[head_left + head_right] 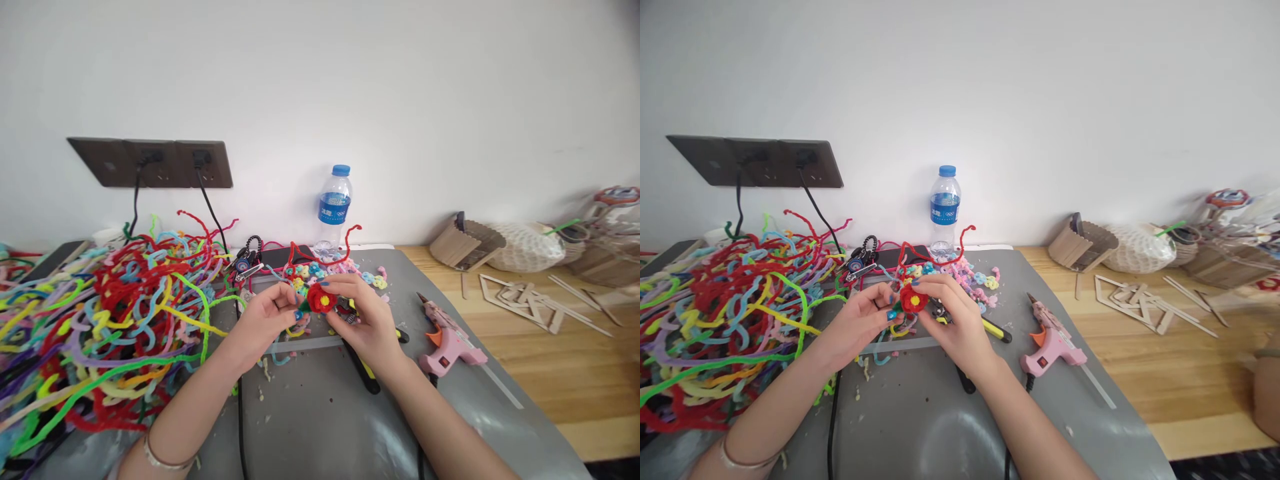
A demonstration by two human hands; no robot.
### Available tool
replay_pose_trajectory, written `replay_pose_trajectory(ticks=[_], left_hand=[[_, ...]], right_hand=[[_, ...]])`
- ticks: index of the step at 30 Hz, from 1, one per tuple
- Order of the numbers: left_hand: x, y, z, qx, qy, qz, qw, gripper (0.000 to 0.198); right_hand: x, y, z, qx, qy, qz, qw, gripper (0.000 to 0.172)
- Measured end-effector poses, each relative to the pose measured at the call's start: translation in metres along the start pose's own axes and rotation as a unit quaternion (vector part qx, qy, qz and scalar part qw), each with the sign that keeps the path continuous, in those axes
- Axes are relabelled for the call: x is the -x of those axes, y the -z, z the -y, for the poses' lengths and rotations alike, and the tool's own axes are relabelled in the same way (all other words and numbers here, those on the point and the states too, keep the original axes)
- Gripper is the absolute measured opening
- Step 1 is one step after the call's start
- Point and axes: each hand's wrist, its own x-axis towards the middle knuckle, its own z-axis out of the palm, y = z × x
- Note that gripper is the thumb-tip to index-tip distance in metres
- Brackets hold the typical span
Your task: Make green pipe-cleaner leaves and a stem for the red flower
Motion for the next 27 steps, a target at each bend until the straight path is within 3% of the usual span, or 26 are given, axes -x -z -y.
replay_pose_trajectory(ticks=[5,11,16,18,23,27], left_hand=[[0.001,0.002,-0.002,-0.008,0.018,0.01,1.0,0.029],[-0.001,0.006,0.002,-0.052,-0.023,0.004,0.998,0.028],[-0.001,0.01,-0.005,-0.128,-0.009,0.003,0.992,0.023],[-0.001,0.014,-0.01,-0.173,0.029,0.035,0.984,0.019],[0.005,0.023,-0.012,-0.268,0.156,0.178,0.934,0.017],[0.01,0.023,-0.008,-0.337,0.189,0.181,0.905,0.014]], right_hand=[[0.001,0.001,-0.002,-0.002,-0.009,0.002,1.0,0.029],[0.0,0.0,-0.002,-0.018,-0.022,0.016,0.999,0.028],[0.003,0.004,-0.008,-0.073,-0.102,-0.001,0.992,0.03],[0.002,0.008,-0.013,-0.095,-0.148,-0.003,0.984,0.024],[-0.002,0.017,-0.017,-0.146,-0.206,0.087,0.964,0.013],[-0.003,0.022,-0.007,-0.15,-0.204,0.224,0.941,0.02]])
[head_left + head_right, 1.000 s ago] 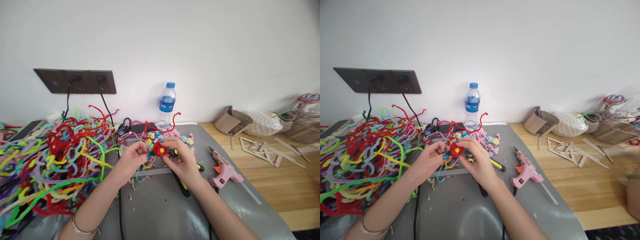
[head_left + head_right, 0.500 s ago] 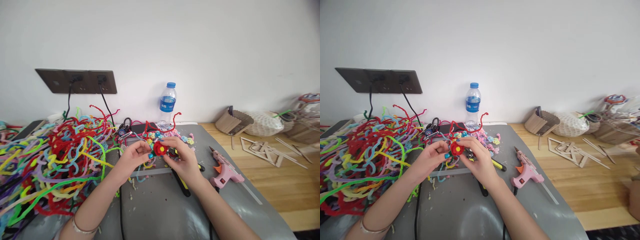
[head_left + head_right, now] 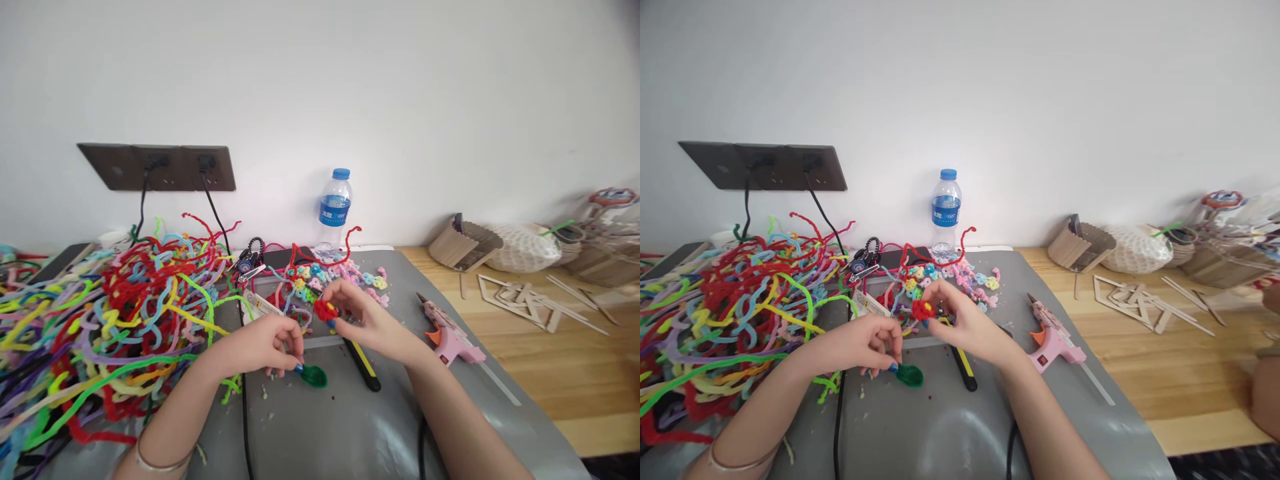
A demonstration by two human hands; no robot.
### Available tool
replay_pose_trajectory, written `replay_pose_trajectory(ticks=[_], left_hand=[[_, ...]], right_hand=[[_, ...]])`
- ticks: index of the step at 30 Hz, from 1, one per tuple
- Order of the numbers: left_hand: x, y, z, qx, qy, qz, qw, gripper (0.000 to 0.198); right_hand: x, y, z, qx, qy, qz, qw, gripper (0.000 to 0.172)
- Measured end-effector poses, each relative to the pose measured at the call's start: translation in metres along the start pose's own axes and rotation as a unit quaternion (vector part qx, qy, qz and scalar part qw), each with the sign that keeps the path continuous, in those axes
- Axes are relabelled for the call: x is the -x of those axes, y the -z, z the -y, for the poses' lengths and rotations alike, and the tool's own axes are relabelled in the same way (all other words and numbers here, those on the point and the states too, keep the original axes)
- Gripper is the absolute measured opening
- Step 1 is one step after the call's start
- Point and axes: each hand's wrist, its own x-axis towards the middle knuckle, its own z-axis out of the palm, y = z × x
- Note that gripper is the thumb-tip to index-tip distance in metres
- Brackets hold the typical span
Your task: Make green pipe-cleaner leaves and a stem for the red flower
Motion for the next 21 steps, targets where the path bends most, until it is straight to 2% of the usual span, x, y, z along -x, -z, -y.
replay_pose_trajectory(ticks=[4,7,12,16,18,21], left_hand=[[0.0,-0.001,0.0,-0.007,0.002,-0.019,1.0,0.014],[-0.002,0.0,-0.001,-0.015,-0.027,-0.076,0.997,0.012],[-0.008,-0.003,-0.003,-0.014,-0.09,-0.174,0.98,0.009],[-0.014,-0.011,-0.004,-0.083,-0.156,-0.262,0.949,0.01],[-0.016,-0.014,-0.002,-0.111,-0.169,-0.281,0.938,0.011],[-0.019,-0.016,0.001,-0.16,-0.173,-0.299,0.925,0.013]], right_hand=[[0.006,0.001,0.01,0.037,-0.052,0.131,0.989,0.032],[0.009,0.004,0.014,0.059,-0.074,0.178,0.979,0.033],[0.01,0.004,0.017,0.099,-0.101,0.223,0.964,0.039],[0.011,0.004,0.017,0.115,-0.09,0.236,0.961,0.04],[0.01,0.004,0.016,0.116,-0.091,0.236,0.961,0.038],[0.006,0.002,0.016,0.09,-0.101,0.221,0.966,0.026]])
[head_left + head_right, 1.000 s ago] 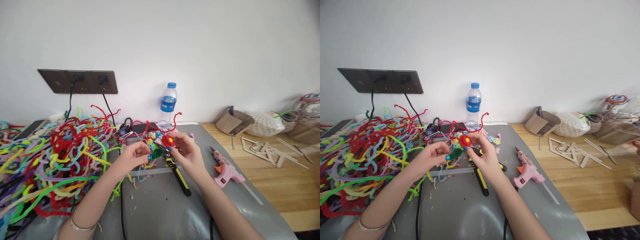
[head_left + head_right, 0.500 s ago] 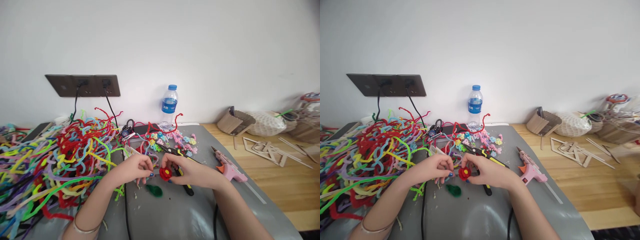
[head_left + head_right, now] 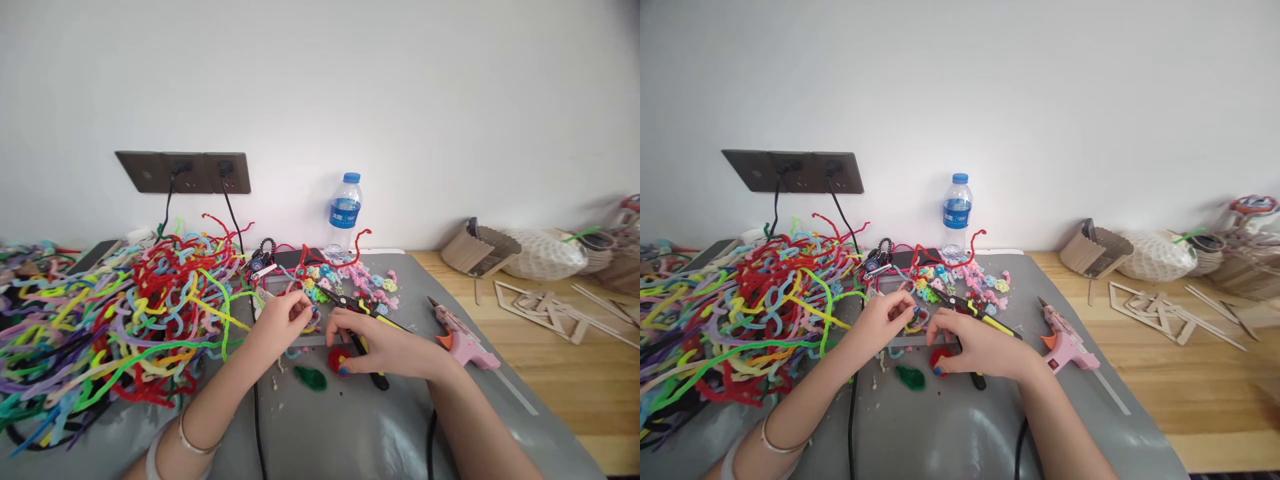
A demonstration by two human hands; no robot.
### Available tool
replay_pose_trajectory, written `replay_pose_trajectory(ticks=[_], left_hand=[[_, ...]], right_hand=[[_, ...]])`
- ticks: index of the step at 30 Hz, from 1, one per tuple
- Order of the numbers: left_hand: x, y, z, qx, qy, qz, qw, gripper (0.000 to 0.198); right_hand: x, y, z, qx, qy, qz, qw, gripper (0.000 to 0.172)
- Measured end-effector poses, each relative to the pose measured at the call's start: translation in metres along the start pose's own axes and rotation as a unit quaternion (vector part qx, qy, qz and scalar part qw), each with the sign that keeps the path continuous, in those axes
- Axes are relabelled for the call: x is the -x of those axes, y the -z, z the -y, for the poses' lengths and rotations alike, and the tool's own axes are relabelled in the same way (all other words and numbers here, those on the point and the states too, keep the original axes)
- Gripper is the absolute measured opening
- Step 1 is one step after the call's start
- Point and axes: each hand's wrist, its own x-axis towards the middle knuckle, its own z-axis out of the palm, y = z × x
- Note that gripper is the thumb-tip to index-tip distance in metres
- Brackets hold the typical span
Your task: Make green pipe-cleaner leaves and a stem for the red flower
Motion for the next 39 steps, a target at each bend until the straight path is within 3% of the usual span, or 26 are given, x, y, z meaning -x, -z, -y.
replay_pose_trajectory(ticks=[6,11,15,20,24,28,32,39], left_hand=[[-0.001,-0.002,0.003,-0.064,-0.038,-0.025,0.997,0.016],[0.001,-0.002,0.002,-0.072,-0.04,-0.036,0.996,0.015],[0.001,-0.003,0.002,-0.08,-0.038,-0.037,0.995,0.014],[0.0,-0.002,0.003,-0.047,-0.04,-0.038,0.997,0.013],[0.0,0.001,0.003,0.005,-0.031,-0.041,0.999,0.015],[0.001,0.002,-0.001,0.063,-0.015,0.004,0.998,0.019],[0.0,0.001,-0.004,0.131,-0.002,0.035,0.991,0.016],[-0.003,0.001,0.001,0.207,0.022,-0.009,0.978,0.017]], right_hand=[[-0.013,-0.02,0.009,-0.027,0.044,-0.024,0.998,0.004],[-0.022,-0.042,0.012,0.118,0.087,-0.039,0.988,0.017],[-0.024,-0.05,0.01,0.144,0.09,-0.016,0.985,0.018],[-0.023,-0.046,0.011,0.053,0.085,-0.035,0.994,0.017],[-0.023,-0.033,0.006,-0.057,0.053,-0.146,0.986,0.014],[-0.026,-0.023,-0.001,-0.124,0.047,-0.255,0.958,0.012],[-0.029,-0.023,-0.005,-0.183,0.057,-0.274,0.942,0.016],[-0.032,-0.02,-0.011,-0.297,0.034,-0.287,0.91,0.021]])
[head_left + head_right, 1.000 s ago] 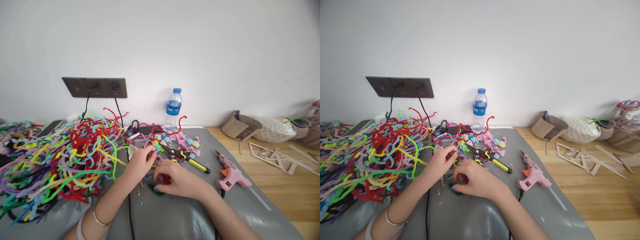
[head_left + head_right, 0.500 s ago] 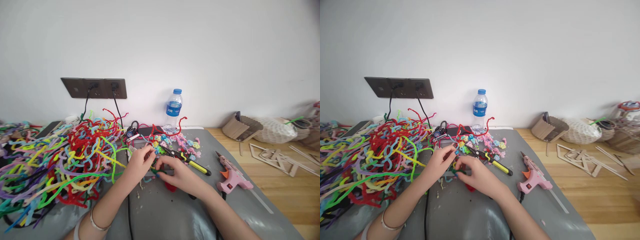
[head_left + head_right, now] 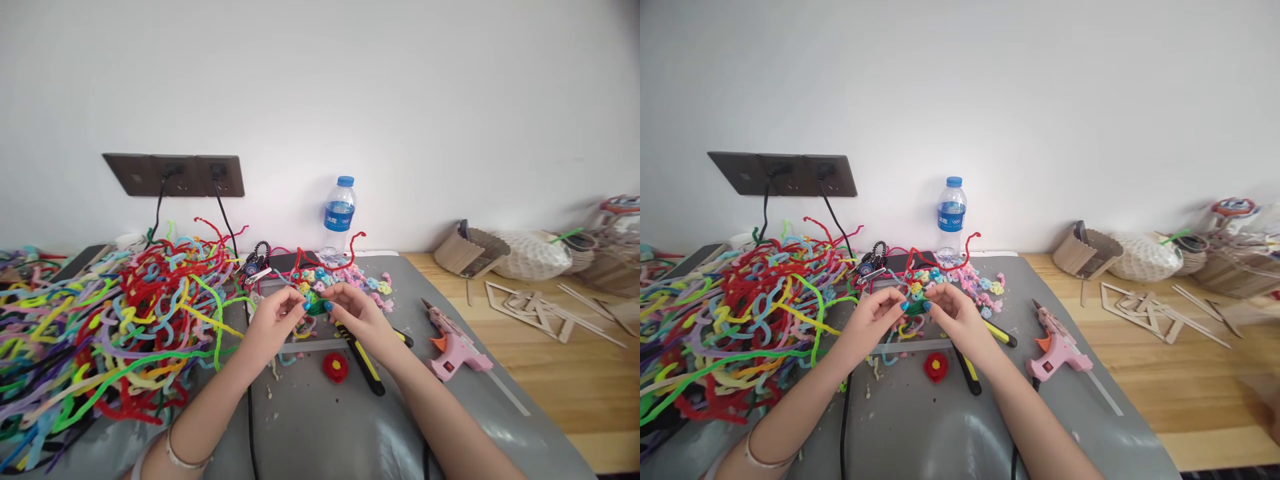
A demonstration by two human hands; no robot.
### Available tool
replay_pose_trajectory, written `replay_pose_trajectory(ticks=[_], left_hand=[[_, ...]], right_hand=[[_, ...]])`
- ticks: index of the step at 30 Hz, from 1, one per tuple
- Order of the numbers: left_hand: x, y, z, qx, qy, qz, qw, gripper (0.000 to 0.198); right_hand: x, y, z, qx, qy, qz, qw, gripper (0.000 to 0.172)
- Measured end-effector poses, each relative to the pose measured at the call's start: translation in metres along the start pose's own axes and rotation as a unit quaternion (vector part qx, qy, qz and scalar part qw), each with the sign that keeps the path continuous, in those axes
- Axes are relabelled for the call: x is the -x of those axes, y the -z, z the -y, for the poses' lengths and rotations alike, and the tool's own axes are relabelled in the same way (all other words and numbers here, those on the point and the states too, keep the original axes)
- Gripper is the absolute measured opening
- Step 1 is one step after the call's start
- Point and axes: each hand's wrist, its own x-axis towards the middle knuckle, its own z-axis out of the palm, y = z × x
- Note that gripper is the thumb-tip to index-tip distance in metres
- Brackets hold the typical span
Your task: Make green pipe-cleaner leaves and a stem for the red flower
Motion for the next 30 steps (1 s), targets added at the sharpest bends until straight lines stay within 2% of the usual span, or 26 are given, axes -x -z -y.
replay_pose_trajectory(ticks=[7,12,17,22,30], left_hand=[[0.0002,-0.0012,-0.0014,-0.006,-0.01,0.02,1.0,0.012],[0.0022,-0.0026,0.0026,-0.012,0.02,0.032,0.999,0.011],[0.0023,-0.0019,0.0006,-0.009,0.036,0.032,0.999,0.009],[0.002,-0.0017,-0.004,-0.012,0.03,0.033,0.999,0.009],[0.0034,-0.0023,-0.0065,-0.021,0.02,0.017,0.999,0.008]], right_hand=[[-0.0018,0.0024,-0.0006,-0.001,0.003,-0.017,1.0,0.025],[-0.001,0.0007,-0.0001,0.019,0.024,-0.034,0.999,0.025],[-0.0001,-0.0009,0.0025,0.049,0.025,-0.022,0.998,0.027],[0.0012,-0.0014,0.0036,0.072,-0.008,-0.003,0.997,0.029],[0.0009,-0.0002,0.0033,0.072,-0.004,-0.003,0.997,0.031]])
